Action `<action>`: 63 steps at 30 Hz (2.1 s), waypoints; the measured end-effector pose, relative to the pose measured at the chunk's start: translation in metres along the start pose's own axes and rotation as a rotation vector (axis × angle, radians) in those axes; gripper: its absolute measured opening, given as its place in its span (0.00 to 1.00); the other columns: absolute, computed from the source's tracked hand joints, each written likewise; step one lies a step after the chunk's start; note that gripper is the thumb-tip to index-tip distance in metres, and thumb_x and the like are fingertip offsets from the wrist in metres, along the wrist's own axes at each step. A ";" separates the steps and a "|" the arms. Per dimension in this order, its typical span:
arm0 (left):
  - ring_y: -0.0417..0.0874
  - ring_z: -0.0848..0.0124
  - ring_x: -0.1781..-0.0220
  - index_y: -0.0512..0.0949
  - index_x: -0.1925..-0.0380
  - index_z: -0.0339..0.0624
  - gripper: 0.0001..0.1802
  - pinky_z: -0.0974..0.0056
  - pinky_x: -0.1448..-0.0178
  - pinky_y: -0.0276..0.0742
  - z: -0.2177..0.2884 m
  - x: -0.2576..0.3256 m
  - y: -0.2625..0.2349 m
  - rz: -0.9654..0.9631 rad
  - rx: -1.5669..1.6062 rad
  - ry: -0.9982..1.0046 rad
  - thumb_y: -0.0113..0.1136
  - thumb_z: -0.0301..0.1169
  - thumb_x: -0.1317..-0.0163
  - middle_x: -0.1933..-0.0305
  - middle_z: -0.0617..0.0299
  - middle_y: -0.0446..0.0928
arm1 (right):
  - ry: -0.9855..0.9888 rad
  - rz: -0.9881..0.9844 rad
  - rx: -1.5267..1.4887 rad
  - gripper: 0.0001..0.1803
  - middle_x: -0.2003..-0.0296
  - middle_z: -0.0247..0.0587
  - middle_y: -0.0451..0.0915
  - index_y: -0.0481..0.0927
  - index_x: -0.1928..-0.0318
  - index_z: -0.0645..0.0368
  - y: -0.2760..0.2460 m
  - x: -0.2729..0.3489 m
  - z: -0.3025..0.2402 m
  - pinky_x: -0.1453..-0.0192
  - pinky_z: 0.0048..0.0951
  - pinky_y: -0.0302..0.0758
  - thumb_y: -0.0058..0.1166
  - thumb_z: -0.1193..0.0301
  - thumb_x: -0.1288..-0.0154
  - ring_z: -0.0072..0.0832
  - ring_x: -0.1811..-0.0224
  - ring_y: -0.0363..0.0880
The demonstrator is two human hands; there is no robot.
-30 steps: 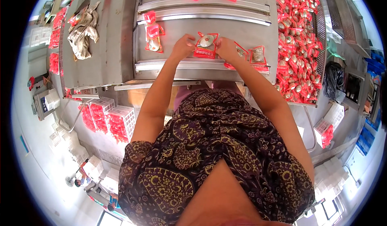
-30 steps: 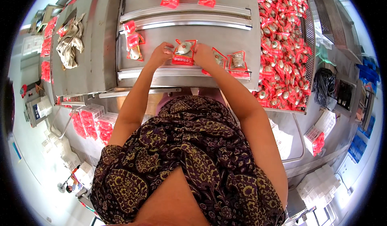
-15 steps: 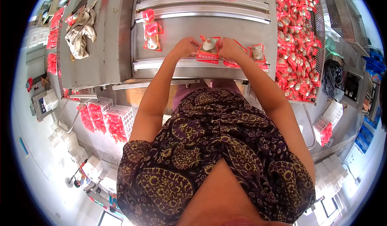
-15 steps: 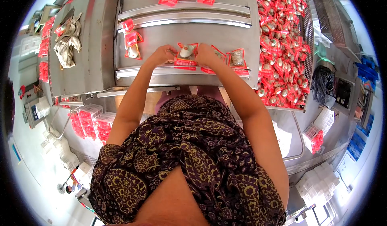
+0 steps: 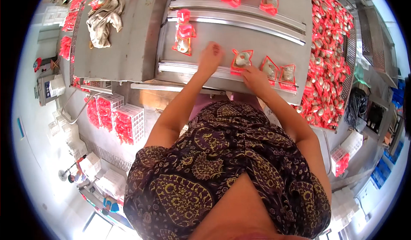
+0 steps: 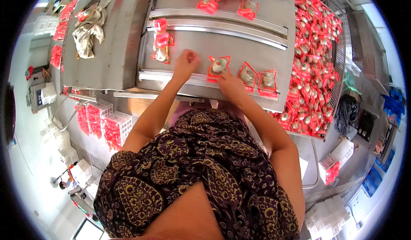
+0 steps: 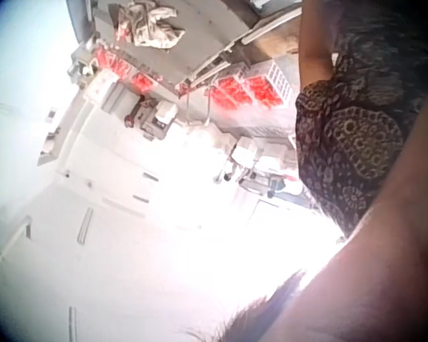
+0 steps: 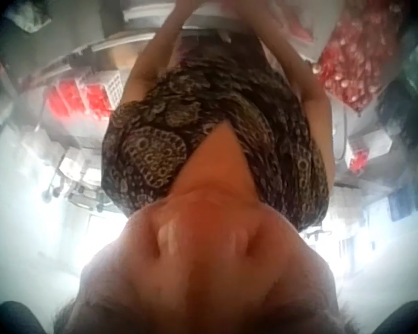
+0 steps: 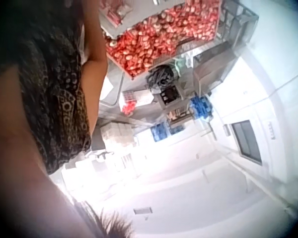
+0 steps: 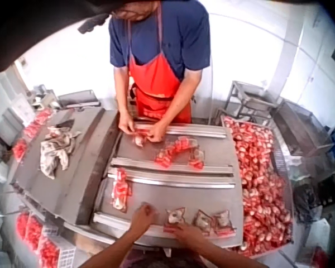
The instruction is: The person places vacuum-sealed bags onto a metal tray, slides the tray into a processing machine, and then transfers the bags from a tray into a white plastic crate by hand.
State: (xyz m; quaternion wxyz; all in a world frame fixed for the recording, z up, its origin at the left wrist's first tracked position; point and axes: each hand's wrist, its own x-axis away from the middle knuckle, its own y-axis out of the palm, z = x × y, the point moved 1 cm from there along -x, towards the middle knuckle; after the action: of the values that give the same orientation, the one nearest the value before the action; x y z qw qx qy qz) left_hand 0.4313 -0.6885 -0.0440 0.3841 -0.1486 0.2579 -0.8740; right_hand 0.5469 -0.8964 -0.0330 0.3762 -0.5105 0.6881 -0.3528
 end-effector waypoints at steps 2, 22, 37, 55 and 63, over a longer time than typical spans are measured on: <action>0.80 0.59 0.67 0.76 0.57 0.40 0.17 0.56 0.59 0.77 0.003 -0.005 -0.034 0.464 0.004 0.053 0.64 0.36 0.44 0.66 0.55 0.79 | 0.014 -0.084 0.007 0.06 0.64 0.41 0.74 0.78 0.66 0.56 -0.003 0.007 -0.002 0.64 0.40 0.79 0.55 0.68 0.41 0.38 0.59 0.79; 0.80 0.76 0.55 0.75 0.46 0.40 0.19 0.71 0.51 0.75 -0.005 0.011 -0.096 -0.629 0.567 -0.397 0.59 0.27 0.38 0.56 0.62 0.80 | 1.021 -0.228 -1.545 0.12 0.72 0.43 0.79 0.75 0.54 0.68 0.055 -0.103 -0.009 0.83 0.23 0.63 0.57 0.74 0.35 0.23 0.81 0.72; 0.81 0.74 0.66 0.72 0.54 0.40 0.21 0.69 0.64 0.78 -0.038 -0.005 -0.089 -0.454 0.466 -0.519 0.68 0.24 0.47 0.66 0.60 0.80 | 1.061 -0.272 -1.469 0.27 0.72 0.45 0.79 0.63 0.45 0.65 0.058 -0.120 -0.013 0.81 0.24 0.65 0.59 0.83 0.44 0.27 0.77 0.76; 0.83 0.68 0.65 0.78 0.61 0.38 0.16 0.64 0.60 0.78 -0.072 -0.032 -0.055 -0.656 -0.002 -0.265 0.66 0.26 0.52 0.68 0.54 0.83 | 0.569 -0.045 -0.359 0.19 0.63 0.65 0.79 0.63 0.49 0.61 0.035 -0.088 -0.028 0.59 0.58 0.73 0.51 0.76 0.40 0.63 0.61 0.78; 0.83 0.66 0.67 0.78 0.51 0.42 0.19 0.61 0.57 0.78 -0.050 -0.042 -0.082 -0.306 -0.325 -0.141 0.65 0.35 0.42 0.69 0.58 0.82 | 0.087 -0.091 -0.077 0.08 0.62 0.40 0.75 0.78 0.66 0.58 0.031 -0.064 -0.068 0.60 0.43 0.80 0.55 0.67 0.39 0.44 0.59 0.81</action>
State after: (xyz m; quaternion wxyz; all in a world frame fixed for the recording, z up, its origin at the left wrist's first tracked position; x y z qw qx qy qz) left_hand 0.3874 -0.5938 -0.0416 0.2353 -0.3068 0.3422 -0.8564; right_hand 0.4867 -0.8206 -0.0180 0.3097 -0.5396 0.6929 -0.3644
